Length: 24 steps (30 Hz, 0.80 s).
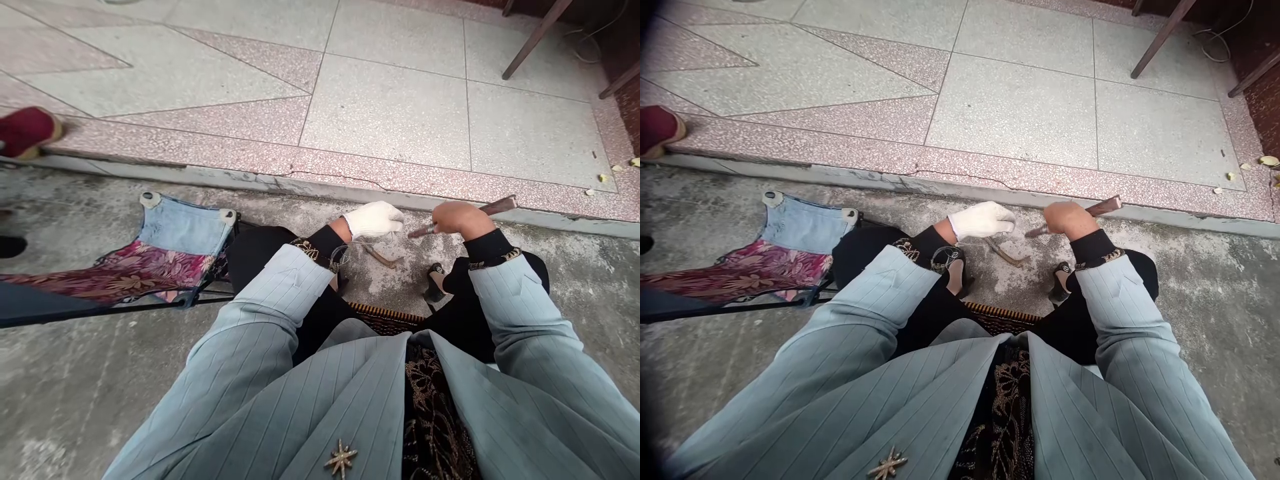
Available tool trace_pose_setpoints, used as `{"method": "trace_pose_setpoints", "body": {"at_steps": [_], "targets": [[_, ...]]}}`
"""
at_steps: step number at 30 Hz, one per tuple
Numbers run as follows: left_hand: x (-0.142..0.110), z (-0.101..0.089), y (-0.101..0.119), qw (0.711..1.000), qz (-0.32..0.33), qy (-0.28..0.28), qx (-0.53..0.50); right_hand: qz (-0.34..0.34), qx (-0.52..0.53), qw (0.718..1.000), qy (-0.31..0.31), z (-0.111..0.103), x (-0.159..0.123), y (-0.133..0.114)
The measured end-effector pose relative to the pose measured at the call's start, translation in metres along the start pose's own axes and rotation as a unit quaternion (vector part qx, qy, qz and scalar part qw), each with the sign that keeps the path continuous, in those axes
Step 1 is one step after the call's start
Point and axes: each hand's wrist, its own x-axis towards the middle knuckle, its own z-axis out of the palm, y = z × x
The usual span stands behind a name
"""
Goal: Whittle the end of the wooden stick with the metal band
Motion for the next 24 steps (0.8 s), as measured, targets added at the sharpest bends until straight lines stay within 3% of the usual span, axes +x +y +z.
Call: {"method": "trace_pose_setpoints", "body": {"at_steps": [3,5,7,9,13,16,18,24], "targets": [[0.000,-0.004,-0.003,0.980,-0.055,-0.071,-0.180,-0.081,0.148,0.963,-0.210,-0.018,-0.015,-0.007],[0.000,-0.005,-0.008,0.949,-0.107,-0.071,-0.289,-0.110,0.236,0.937,-0.234,-0.035,-0.030,-0.015],[0.000,-0.005,-0.011,0.919,-0.137,-0.056,-0.365,-0.156,0.309,0.918,-0.192,-0.049,-0.043,-0.023],[-0.001,-0.001,-0.010,0.897,-0.123,-0.051,-0.423,-0.159,0.381,0.900,-0.139,-0.056,-0.052,-0.030],[0.002,0.011,-0.004,0.846,-0.020,-0.063,-0.529,-0.105,0.545,0.831,0.044,-0.049,-0.048,-0.044],[0.009,0.019,-0.003,0.794,0.056,-0.001,-0.605,-0.074,0.624,0.766,0.138,-0.040,-0.033,-0.050],[0.012,0.023,-0.004,0.775,0.088,0.043,-0.624,-0.057,0.656,0.735,0.163,-0.038,-0.025,-0.050],[0.008,0.027,-0.002,0.786,0.085,0.087,-0.606,-0.050,0.705,0.694,0.137,-0.041,-0.022,-0.042]]}}
